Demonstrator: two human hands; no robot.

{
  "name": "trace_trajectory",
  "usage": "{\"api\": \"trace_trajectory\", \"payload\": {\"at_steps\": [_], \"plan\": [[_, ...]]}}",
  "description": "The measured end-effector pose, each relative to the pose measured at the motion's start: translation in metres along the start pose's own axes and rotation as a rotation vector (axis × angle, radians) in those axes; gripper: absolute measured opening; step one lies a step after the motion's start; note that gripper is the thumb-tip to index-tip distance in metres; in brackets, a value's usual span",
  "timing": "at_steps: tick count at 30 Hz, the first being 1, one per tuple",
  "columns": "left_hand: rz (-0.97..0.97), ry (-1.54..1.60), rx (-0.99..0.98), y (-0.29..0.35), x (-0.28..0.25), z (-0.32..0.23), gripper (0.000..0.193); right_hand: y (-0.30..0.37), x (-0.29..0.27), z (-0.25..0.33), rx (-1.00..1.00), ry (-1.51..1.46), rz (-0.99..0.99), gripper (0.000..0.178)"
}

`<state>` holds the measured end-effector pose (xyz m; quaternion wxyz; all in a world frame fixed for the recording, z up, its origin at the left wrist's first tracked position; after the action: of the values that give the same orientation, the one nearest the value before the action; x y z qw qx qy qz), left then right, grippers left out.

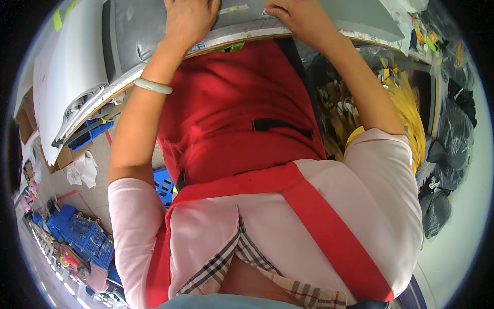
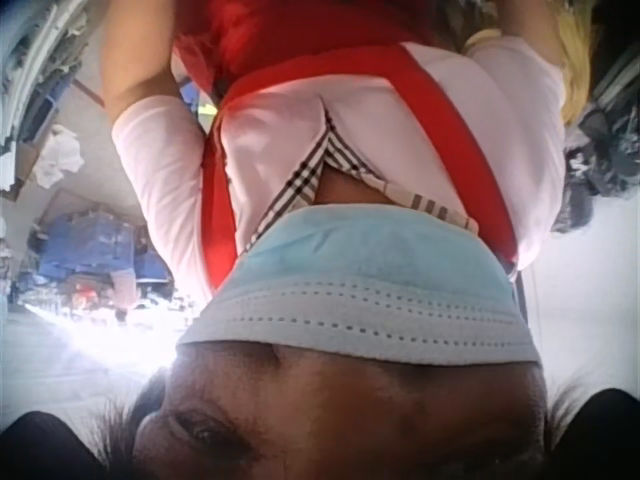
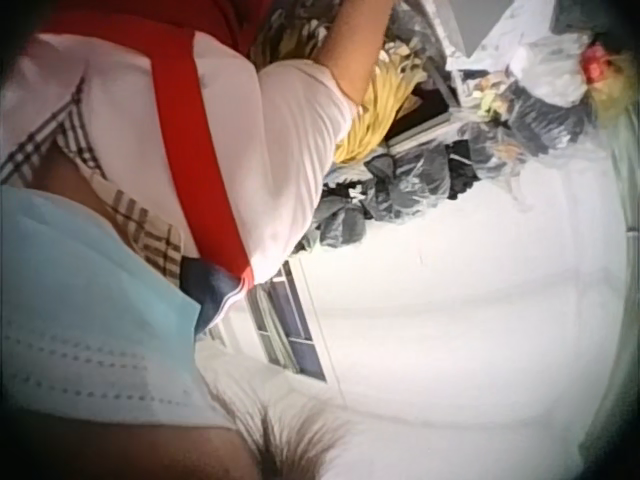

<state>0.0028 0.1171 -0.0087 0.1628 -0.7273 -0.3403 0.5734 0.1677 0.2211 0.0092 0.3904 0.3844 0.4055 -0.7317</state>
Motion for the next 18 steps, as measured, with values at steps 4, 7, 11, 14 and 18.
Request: {"api": "trace_trajectory", "payload": {"at_steps": [4,7,11,14,18], "plan": [[-0.017,-0.020,0.011,0.001,-0.001,0.000,0.019,-0.003,-0.004,-0.006,-0.016,0.052,0.025,0.020],[0.014,-0.026,-0.009,0.002,0.001,0.003,0.019,0.006,-0.009,-0.025,0.483,-0.189,0.085,0.021],[0.006,-0.008,-0.003,0.001,0.002,-0.001,0.019,0.009,-0.001,-0.037,0.486,-0.293,-0.105,0.021],[-0.004,-0.013,0.006,0.002,0.002,0.000,0.019,0.006,0.004,-0.036,0.434,-0.275,-0.022,0.019],[0.001,0.005,-0.006,0.002,-0.002,0.001,0.019,-0.007,-0.002,-0.030,0.458,-0.296,0.131,0.018]]}}
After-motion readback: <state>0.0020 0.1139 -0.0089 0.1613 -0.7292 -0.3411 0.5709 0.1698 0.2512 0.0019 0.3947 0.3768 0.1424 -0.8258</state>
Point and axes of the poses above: each hand's wrist, its own y-axis away from the middle knuckle, its own x-axis out of the palm, z = x × y, the point moved 7 cm from there along -y, towards the middle knuckle, and after that the axes turned 8 degrees about -z, right-handed, at the moved point
